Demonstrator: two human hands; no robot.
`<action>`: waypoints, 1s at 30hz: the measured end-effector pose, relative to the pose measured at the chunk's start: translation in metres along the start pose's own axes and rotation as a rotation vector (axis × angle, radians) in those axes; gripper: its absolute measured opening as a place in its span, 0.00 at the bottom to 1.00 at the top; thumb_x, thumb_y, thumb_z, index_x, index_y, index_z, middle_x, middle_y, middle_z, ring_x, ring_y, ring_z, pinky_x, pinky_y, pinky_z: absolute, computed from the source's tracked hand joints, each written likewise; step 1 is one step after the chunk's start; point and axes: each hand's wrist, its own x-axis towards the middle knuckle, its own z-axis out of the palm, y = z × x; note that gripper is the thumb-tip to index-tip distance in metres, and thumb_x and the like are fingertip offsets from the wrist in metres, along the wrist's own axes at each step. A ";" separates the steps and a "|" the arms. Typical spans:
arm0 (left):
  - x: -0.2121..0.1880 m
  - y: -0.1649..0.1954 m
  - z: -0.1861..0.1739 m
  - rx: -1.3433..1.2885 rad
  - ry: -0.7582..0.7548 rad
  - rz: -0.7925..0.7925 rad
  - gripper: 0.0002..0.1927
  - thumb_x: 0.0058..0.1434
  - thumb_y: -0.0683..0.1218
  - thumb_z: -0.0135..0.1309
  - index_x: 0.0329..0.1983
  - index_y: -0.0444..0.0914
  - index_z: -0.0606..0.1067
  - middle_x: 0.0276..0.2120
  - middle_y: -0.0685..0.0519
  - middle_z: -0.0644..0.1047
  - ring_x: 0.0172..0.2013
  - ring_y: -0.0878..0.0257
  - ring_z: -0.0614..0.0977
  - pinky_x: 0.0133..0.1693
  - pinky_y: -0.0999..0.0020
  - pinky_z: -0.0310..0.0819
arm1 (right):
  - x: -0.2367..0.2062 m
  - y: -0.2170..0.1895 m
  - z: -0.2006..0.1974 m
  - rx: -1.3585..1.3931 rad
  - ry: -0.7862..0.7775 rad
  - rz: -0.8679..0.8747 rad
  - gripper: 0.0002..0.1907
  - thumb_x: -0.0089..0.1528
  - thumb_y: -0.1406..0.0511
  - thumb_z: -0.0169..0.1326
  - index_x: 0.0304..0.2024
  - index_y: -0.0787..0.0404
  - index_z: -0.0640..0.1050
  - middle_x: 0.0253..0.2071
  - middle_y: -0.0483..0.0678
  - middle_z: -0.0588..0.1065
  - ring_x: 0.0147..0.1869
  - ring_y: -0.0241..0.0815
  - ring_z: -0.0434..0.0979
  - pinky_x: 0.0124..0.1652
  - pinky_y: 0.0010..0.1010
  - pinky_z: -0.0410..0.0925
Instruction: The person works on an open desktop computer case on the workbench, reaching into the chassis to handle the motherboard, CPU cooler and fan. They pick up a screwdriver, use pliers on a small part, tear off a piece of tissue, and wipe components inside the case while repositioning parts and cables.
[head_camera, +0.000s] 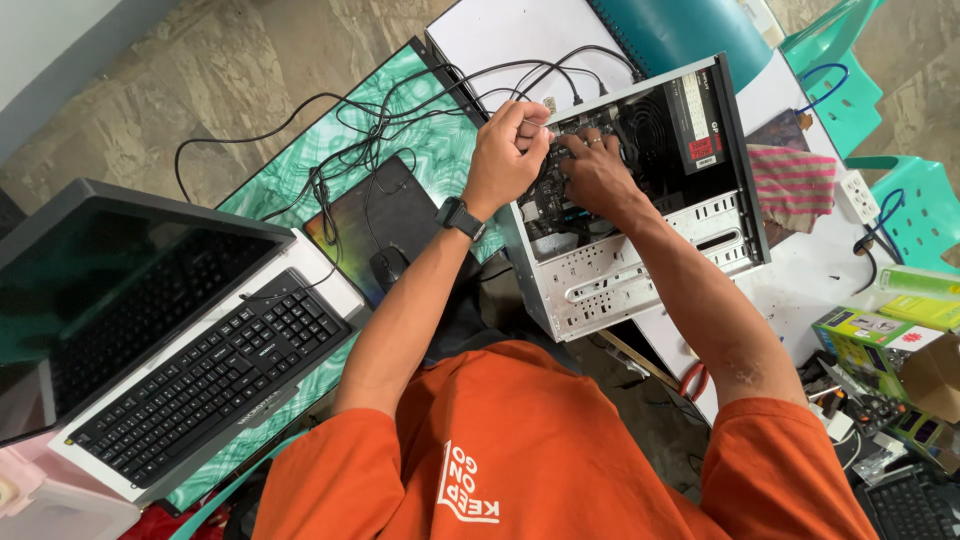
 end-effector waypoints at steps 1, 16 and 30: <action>0.000 0.001 0.000 0.003 0.001 0.002 0.08 0.65 0.36 0.53 0.46 0.31 0.75 0.44 0.49 0.79 0.41 0.62 0.88 0.42 0.72 0.85 | 0.000 0.000 0.000 0.018 -0.001 0.009 0.11 0.49 0.67 0.63 0.35 0.60 0.84 0.64 0.51 0.70 0.69 0.58 0.64 0.60 0.51 0.58; 0.001 0.012 0.001 0.097 -0.021 0.015 0.08 0.65 0.39 0.56 0.46 0.32 0.76 0.43 0.50 0.79 0.38 0.64 0.86 0.40 0.72 0.84 | 0.001 0.003 0.013 0.011 -0.076 0.058 0.13 0.54 0.63 0.62 0.42 0.56 0.83 0.57 0.52 0.72 0.63 0.58 0.67 0.57 0.57 0.57; 0.000 0.011 0.000 0.118 -0.039 0.024 0.09 0.65 0.41 0.57 0.46 0.33 0.76 0.43 0.50 0.78 0.39 0.64 0.86 0.41 0.72 0.84 | 0.002 0.007 0.018 0.019 -0.084 0.033 0.09 0.56 0.60 0.63 0.39 0.51 0.85 0.54 0.49 0.73 0.62 0.55 0.67 0.58 0.55 0.55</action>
